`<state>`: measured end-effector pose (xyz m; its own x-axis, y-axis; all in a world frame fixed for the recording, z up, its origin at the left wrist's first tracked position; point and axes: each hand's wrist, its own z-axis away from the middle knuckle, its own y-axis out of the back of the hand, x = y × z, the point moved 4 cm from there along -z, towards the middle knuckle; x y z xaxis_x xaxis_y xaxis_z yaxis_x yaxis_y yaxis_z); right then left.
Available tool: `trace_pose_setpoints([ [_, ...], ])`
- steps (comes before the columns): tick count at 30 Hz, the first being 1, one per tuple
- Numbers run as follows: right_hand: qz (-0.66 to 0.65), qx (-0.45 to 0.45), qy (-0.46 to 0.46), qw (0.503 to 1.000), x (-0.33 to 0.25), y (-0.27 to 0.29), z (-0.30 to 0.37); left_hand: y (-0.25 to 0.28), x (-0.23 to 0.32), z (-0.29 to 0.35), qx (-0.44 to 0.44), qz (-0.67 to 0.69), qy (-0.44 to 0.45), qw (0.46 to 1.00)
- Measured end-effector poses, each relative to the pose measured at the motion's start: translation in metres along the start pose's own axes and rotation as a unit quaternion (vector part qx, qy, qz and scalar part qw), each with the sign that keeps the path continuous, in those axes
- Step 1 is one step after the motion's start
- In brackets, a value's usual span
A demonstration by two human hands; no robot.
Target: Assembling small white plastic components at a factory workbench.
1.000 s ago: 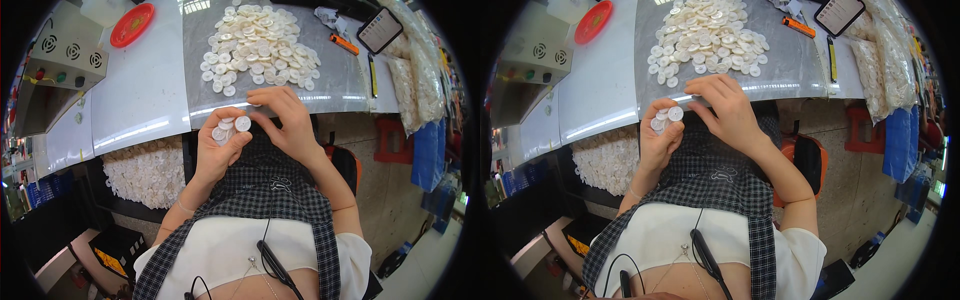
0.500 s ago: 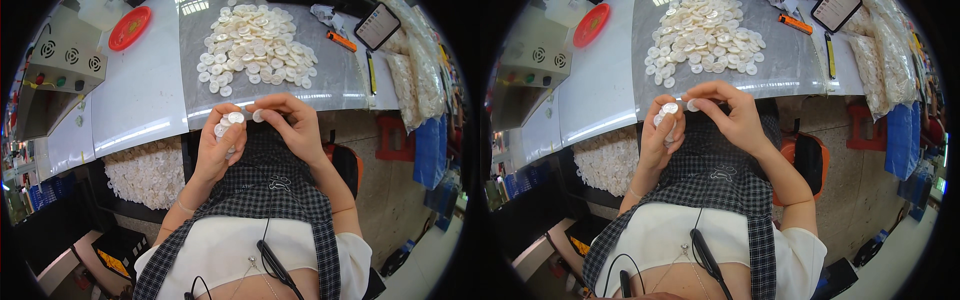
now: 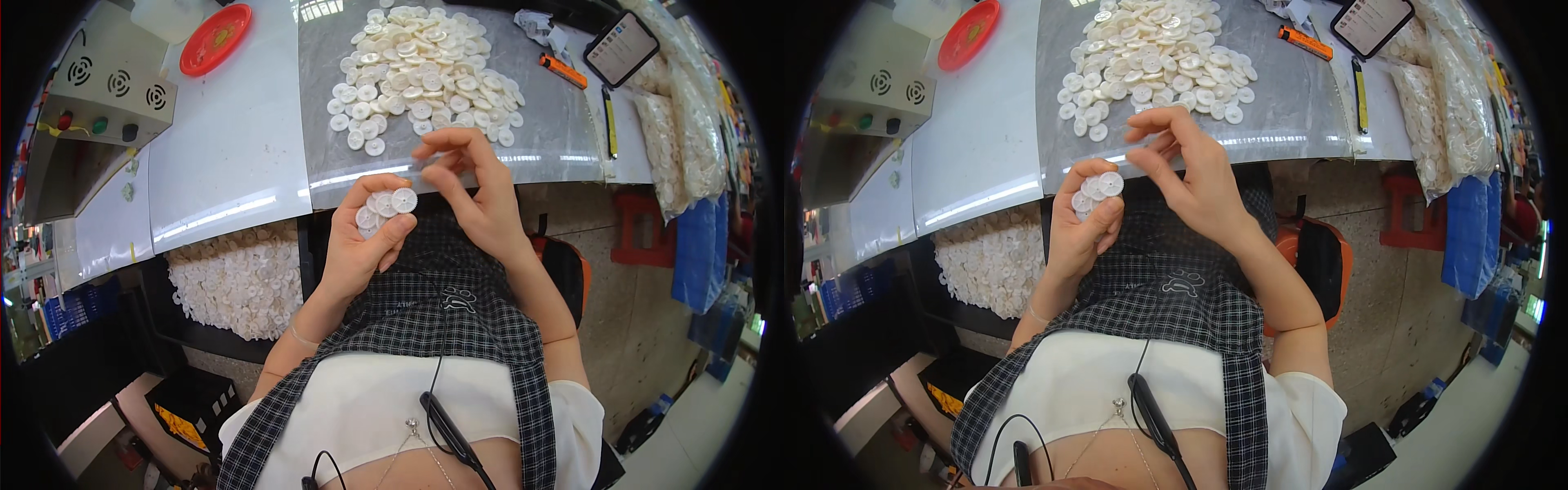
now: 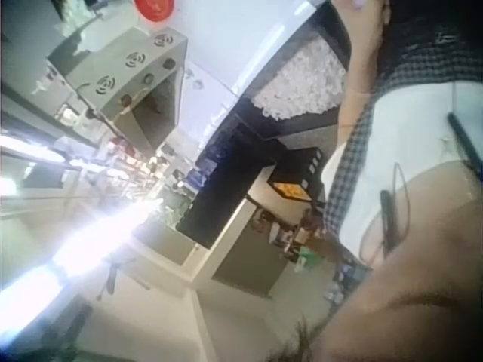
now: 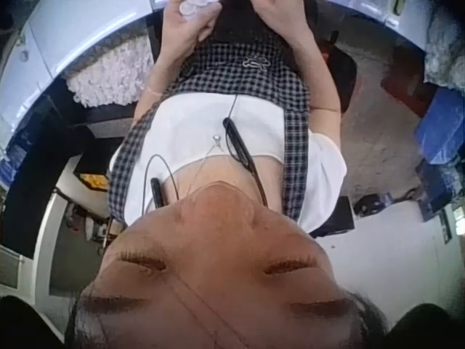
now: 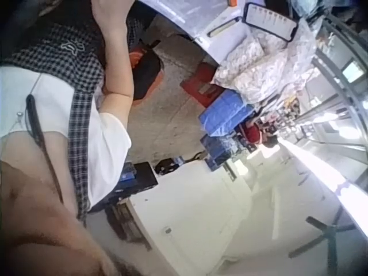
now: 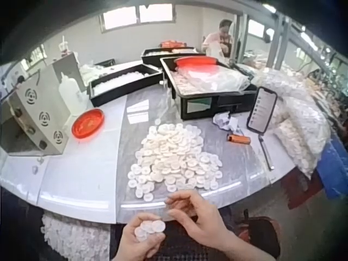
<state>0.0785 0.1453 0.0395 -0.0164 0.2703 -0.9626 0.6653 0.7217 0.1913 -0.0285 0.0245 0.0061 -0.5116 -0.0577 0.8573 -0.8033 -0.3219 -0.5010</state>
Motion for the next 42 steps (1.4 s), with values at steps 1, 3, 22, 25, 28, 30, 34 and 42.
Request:
trace_pose_setpoints([
  [1,0.121,0.019,0.033,0.992,0.001,0.003,-0.003,0.0,0.0,0.0,-0.007,0.012,-0.001,1.0],
  [3,0.224,0.034,0.103,0.969,0.003,0.002,-0.008,0.001,0.0,-0.002,-0.016,0.006,-0.002,1.0],
  [22,0.291,0.003,0.214,0.933,0.004,0.003,0.021,-0.001,-0.001,0.0,-0.026,0.034,0.006,0.999],
  [25,0.266,0.03,0.212,0.94,0.007,0.007,0.017,-0.001,-0.002,-0.001,-0.022,0.03,0.01,0.999],
  [28,0.239,0.075,0.191,0.949,0.003,0.007,0.012,-0.003,-0.001,-0.004,-0.023,0.026,0.017,0.999],
  [30,0.221,0.072,0.194,0.953,-0.01,0.002,0.012,-0.003,0.002,-0.004,-0.028,0.031,0.013,0.999],
  [34,0.221,0.039,0.26,0.939,-0.02,0.0,0.012,-0.007,0.002,-0.007,-0.024,-0.02,0.037,0.999],
  [42,0.242,0.141,0.391,0.877,-0.084,0.038,-0.052,-0.004,0.003,0.0,-0.015,0.043,0.032,0.998],
])
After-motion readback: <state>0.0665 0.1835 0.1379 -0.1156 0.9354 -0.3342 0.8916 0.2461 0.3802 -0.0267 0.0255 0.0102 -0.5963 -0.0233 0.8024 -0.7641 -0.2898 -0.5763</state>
